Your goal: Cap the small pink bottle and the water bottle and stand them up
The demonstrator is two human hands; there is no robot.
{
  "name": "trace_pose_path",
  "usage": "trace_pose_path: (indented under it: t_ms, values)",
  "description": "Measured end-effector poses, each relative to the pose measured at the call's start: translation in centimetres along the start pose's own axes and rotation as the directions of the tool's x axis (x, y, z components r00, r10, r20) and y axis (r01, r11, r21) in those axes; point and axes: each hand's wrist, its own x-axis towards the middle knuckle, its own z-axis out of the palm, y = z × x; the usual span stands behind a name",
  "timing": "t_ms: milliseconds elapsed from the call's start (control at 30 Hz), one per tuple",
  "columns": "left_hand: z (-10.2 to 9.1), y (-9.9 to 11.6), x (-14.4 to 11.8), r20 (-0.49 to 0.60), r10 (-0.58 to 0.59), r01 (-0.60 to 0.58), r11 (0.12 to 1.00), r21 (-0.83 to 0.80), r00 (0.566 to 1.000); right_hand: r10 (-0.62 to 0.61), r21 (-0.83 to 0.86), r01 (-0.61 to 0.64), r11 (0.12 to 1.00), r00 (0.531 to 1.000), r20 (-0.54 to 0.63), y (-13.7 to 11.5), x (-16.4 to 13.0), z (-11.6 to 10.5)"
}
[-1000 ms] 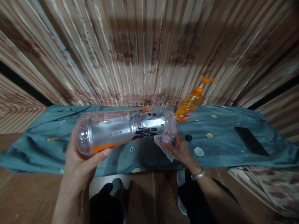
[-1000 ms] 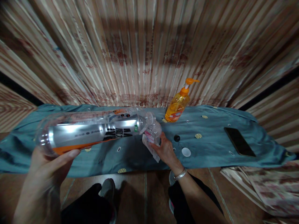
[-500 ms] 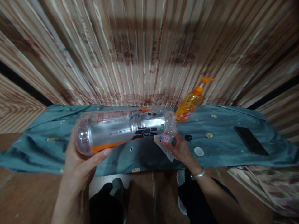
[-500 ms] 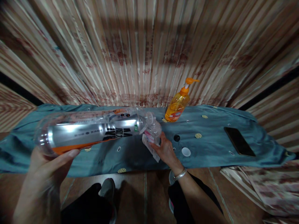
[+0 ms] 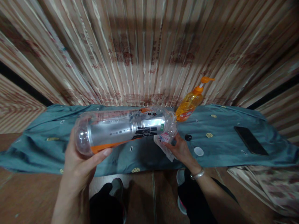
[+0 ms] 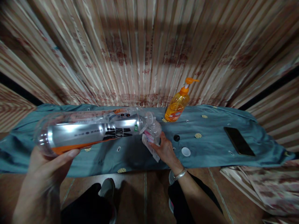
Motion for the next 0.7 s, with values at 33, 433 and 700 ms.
trace_pose_path:
  t_ms: [33,433,700]
  values:
    - [-0.01,0.01,-0.04,0.001,-0.003,0.003,1.000,-0.001,1.000,0.000,0.006,0.000,1.000,1.000,0.000,0.01,0.00,0.01]
    - [-0.29,-0.11,-0.15,0.005,0.021,-0.022,1.000,0.005,1.000,-0.009,0.024,0.009,1.000,1.000,-0.008,0.22,0.02,0.14]
    - [-0.32,-0.09,-0.17,0.026,0.048,-0.049,0.999,0.019,0.998,-0.010,0.009,0.011,1.000,1.000,-0.006,0.18,-0.03,0.14]
